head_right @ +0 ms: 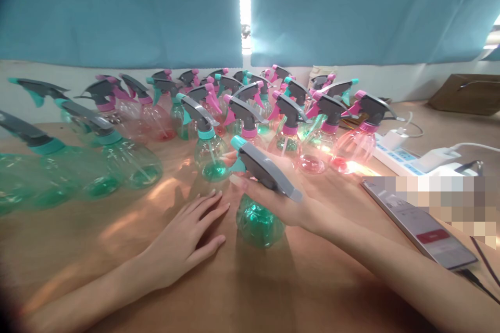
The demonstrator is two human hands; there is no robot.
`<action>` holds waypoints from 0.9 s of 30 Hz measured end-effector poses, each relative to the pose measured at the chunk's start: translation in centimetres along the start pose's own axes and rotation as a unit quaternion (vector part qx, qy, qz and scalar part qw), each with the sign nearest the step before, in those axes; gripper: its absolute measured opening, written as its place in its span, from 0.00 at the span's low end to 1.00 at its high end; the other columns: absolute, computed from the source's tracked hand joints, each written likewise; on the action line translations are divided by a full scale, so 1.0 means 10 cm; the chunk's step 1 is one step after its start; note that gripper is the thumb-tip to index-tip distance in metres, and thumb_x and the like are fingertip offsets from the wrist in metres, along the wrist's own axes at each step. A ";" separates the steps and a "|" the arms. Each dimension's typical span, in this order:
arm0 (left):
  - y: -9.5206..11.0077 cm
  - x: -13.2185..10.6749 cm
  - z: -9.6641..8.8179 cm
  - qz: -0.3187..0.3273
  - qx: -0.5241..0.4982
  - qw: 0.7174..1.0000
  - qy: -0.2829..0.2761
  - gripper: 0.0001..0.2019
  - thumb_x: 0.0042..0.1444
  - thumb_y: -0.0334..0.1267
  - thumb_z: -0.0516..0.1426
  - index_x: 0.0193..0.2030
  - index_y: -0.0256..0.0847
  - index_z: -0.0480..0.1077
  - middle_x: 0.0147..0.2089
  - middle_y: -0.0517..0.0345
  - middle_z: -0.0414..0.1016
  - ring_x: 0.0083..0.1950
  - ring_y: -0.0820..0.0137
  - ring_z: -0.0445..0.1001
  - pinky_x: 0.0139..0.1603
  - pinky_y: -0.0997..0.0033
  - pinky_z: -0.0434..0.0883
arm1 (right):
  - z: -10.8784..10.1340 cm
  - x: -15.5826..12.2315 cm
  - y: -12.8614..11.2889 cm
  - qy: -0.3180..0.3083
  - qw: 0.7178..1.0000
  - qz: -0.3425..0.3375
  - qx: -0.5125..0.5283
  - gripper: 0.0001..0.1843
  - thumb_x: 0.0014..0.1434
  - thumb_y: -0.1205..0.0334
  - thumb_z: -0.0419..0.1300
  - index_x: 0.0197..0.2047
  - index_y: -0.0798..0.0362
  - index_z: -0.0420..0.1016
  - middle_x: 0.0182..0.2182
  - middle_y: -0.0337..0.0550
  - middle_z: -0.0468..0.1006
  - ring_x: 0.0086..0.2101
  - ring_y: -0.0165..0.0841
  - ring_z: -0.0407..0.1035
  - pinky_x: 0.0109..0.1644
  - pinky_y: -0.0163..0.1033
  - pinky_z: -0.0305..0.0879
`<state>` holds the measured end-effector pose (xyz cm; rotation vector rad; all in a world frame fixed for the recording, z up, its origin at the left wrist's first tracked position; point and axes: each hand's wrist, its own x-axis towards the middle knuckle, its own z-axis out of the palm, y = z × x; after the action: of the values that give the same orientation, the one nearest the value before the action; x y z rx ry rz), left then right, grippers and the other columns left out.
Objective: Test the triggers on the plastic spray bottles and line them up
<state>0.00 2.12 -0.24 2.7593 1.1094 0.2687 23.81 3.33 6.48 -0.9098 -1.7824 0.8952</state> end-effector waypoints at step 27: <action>0.01 0.00 0.00 -0.005 -0.003 1.000 -0.001 0.26 0.66 0.47 0.52 0.66 0.38 0.59 0.69 0.44 0.56 0.69 0.52 0.54 0.65 0.47 0.57 | -0.01 -0.01 -0.01 -0.002 1.000 0.021 -0.021 0.13 0.61 0.58 0.59 0.49 0.47 0.73 0.31 0.36 0.72 0.32 0.30 0.68 0.44 0.41 0.68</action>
<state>0.09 2.09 -0.20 2.7490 1.1190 0.2679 23.95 3.27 6.55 -0.9757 -1.7964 0.8889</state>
